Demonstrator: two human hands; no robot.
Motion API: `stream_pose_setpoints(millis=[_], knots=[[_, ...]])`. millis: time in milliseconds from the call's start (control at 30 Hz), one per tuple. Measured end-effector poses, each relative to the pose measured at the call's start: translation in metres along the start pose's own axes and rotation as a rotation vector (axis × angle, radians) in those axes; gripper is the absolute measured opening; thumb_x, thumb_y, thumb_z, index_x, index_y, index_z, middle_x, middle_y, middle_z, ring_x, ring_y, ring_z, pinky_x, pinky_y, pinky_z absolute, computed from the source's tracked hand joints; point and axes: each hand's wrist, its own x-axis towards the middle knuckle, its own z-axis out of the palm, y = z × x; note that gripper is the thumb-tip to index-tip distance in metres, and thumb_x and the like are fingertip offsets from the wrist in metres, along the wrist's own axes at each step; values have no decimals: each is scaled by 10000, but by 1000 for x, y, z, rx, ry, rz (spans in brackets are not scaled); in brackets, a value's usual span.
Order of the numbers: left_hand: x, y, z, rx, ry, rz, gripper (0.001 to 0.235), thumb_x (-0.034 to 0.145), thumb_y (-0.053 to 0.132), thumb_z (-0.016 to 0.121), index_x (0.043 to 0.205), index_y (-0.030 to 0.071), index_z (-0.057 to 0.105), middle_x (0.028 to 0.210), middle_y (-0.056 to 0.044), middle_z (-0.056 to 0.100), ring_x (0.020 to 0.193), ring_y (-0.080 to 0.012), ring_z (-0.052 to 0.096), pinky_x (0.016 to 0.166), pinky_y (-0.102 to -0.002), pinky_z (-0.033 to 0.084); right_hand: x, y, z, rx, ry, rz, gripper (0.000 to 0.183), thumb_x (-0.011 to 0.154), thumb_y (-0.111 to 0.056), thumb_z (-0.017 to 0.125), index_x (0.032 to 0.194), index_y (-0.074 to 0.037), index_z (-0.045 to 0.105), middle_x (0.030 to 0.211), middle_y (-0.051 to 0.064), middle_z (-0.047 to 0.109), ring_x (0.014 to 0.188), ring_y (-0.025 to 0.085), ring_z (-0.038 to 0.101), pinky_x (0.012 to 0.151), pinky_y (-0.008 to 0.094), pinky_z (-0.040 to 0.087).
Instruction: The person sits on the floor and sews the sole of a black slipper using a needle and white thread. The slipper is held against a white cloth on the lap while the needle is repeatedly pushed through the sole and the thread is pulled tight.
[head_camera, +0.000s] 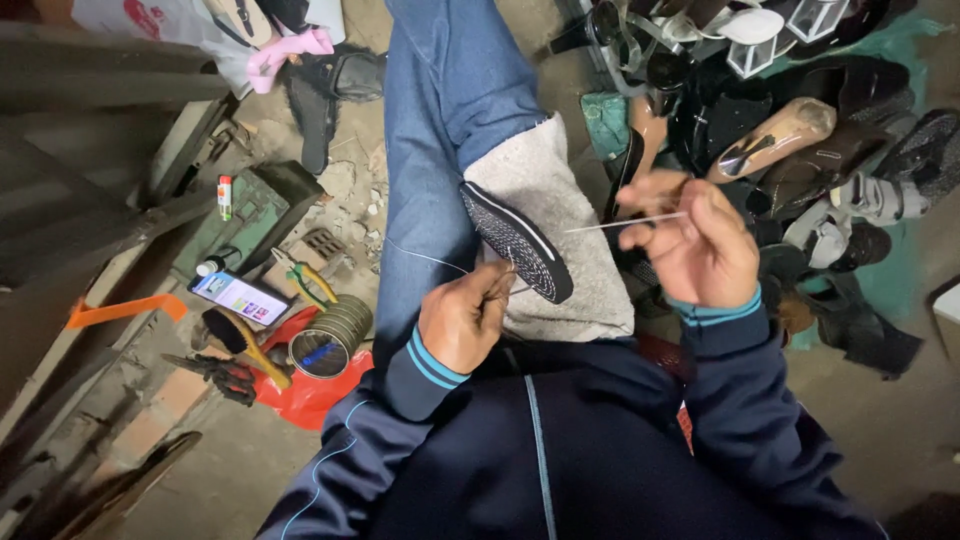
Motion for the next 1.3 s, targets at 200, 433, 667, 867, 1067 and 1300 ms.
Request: stream_pose_setpoints(millis=[200, 433, 667, 867, 1067, 1300], knots=[[0, -5, 0, 101, -43, 26, 138, 965, 167, 605, 1067, 191, 696, 673, -16, 706, 711, -347, 736, 634, -484, 578, 5, 5, 58, -604, -312, 50, 559, 826, -131, 768, 1328, 32, 584, 1351, 289, 621, 660, 130, 660, 531, 267, 563], [14, 4, -6, 60, -65, 26, 166, 948, 113, 609, 1082, 156, 698, 664, -58, 696, 719, -395, 724, 659, -494, 582, -1, 17, 34, -983, -307, 333, 548, 844, -354, 825, 1252, -34, 648, 709, 107, 651, 539, 150, 608, 434, 325, 496], [19, -8, 5, 127, -101, 10, 206, 894, 96, 612, 1081, 152, 678, 723, -50, 731, 763, -388, 735, 708, -504, 584, -22, 27, 14, -1114, -167, 120, 267, 909, -279, 791, 815, -70, 654, 575, 38, 516, 567, 141, 509, 534, 309, 422], [18, 12, -4, 188, -81, -58, 230, 937, 148, 616, 1165, 150, 649, 1073, -118, 720, 968, -424, 708, 839, -567, 566, -9, 23, 73, -1315, -50, -18, 288, 952, -340, 717, 995, -56, 707, 812, 141, 675, 764, 371, 689, 654, 446, 534], [5, 28, -31, 148, -30, 80, 263, 1017, 133, 585, 1267, 140, 668, 1104, -86, 690, 1050, -381, 700, 857, -493, 579, -16, 45, 30, -1103, 109, 98, 239, 934, -228, 766, 854, -10, 709, 712, 118, 673, 718, 210, 647, 646, 375, 519], [2, 18, -25, 182, -34, 140, 274, 1039, 229, 576, 1266, 241, 729, 892, -31, 712, 842, -331, 738, 701, -460, 596, -18, 41, 24, -979, 95, 141, 216, 973, -146, 736, 810, -8, 703, 702, 95, 703, 740, 151, 637, 651, 332, 524]])
